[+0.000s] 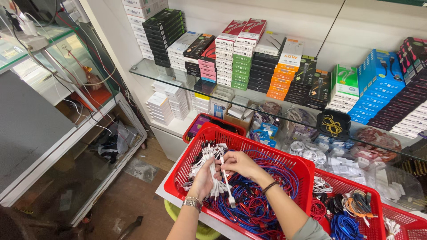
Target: The person sorts tangled cables from a red basket by color and type, separating white, red, blue, and black cables into distinct piles within the basket. The hands repeatedly pick up, untangle, and place cables into organized groups.
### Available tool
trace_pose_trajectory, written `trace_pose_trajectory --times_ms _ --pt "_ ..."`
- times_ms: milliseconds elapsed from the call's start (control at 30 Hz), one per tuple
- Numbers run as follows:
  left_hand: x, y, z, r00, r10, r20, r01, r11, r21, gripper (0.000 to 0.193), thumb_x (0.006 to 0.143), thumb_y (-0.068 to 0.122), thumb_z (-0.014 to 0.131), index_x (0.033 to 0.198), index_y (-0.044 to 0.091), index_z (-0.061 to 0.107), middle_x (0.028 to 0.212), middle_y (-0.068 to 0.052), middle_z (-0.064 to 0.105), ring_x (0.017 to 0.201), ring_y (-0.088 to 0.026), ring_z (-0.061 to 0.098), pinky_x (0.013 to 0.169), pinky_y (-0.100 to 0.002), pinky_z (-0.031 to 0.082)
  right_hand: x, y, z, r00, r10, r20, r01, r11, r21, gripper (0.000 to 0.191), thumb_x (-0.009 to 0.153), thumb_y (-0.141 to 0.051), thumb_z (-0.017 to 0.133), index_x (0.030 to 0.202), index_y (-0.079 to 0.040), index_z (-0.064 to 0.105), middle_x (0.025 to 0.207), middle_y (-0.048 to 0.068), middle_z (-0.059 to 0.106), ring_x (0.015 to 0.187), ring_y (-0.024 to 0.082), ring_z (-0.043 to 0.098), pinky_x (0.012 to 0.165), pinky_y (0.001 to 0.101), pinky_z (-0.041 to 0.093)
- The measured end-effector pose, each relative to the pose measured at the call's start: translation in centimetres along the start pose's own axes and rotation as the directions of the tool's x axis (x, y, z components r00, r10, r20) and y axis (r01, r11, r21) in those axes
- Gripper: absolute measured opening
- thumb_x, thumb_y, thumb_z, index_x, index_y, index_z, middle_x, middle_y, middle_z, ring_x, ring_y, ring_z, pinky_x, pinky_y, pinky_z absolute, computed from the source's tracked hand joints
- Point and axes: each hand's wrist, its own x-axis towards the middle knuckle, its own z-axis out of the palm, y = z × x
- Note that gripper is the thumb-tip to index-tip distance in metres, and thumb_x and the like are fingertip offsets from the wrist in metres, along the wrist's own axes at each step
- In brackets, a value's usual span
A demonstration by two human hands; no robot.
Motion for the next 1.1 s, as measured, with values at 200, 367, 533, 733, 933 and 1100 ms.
trace_pose_trajectory --times_ms 200,367,533,733,933,1100 --pt "-1.2 0.1 0.3 0.997 -0.073 0.024 0.071 0.995 0.071 0.037 0.097 0.041 0.050 0.109 0.009 0.063 0.074 -0.001 0.056 0.067 -0.013 0.053 0.063 -0.029 0.045 1.6 1.0 3.4 0.968 -0.150 -0.203 0.131 0.986 -0.108 0.021 0.088 -0.013 0.076 0.102 0.001 0.071 0.083 0.008 0.069 0.074 0.013 0.065 0.067 0.0293 0.052" --pt "-0.9 0.6 -1.2 0.995 -0.056 0.078 0.051 0.996 0.067 0.022 0.103 0.028 0.056 0.110 0.008 0.062 0.069 0.004 0.043 0.064 -0.011 0.045 0.060 -0.028 0.042 2.3 0.4 4.0 0.970 -0.058 -0.238 0.092 0.987 0.134 0.025 0.093 -0.011 0.068 0.117 -0.007 0.064 0.104 0.012 0.068 0.088 0.013 0.065 0.076 0.0281 0.054" --pt "-1.1 1.8 -2.6 0.999 0.005 -0.032 -0.002 0.994 0.107 0.024 0.104 0.025 0.055 0.106 0.001 0.060 0.071 0.002 0.046 0.065 -0.013 0.046 0.060 -0.029 0.041 2.5 1.5 5.3 0.939 -0.140 -0.315 -0.009 0.903 -0.429 0.035 0.092 -0.014 0.066 0.127 -0.011 0.069 0.116 0.016 0.072 0.103 0.028 0.070 0.090 0.0374 0.056" --pt "-1.0 2.2 -2.5 0.993 0.015 -0.114 -0.010 0.999 0.052 0.020 0.104 0.023 0.054 0.103 0.003 0.059 0.070 0.001 0.046 0.064 -0.013 0.047 0.058 -0.028 0.041 2.6 2.1 5.3 0.866 -0.237 -0.441 -0.044 0.842 -0.537 0.030 0.092 -0.018 0.071 0.120 -0.008 0.073 0.117 0.014 0.075 0.104 0.033 0.071 0.091 0.0413 0.055" --pt "0.0 1.3 -2.1 0.986 0.017 -0.168 -0.015 1.000 0.012 0.020 0.102 0.025 0.056 0.104 0.005 0.059 0.066 0.002 0.044 0.062 -0.013 0.048 0.056 -0.028 0.040 2.3 0.5 2.1 0.901 -0.060 -0.429 0.110 0.989 0.095 0.032 0.092 -0.011 0.069 0.123 -0.004 0.073 0.111 0.009 0.079 0.093 0.016 0.074 0.082 0.0290 0.060" --pt "0.4 0.6 -0.7 0.999 0.047 -0.025 -0.050 0.989 -0.137 0.035 0.102 0.041 0.064 0.106 0.007 0.059 0.068 0.004 0.045 0.063 -0.011 0.050 0.058 -0.026 0.044 0.1 0.6 3.2 0.971 0.087 -0.222 0.004 0.926 0.377 0.035 0.091 -0.007 0.069 0.126 -0.005 0.070 0.108 0.004 0.071 0.087 0.010 0.069 0.077 0.0253 0.058"
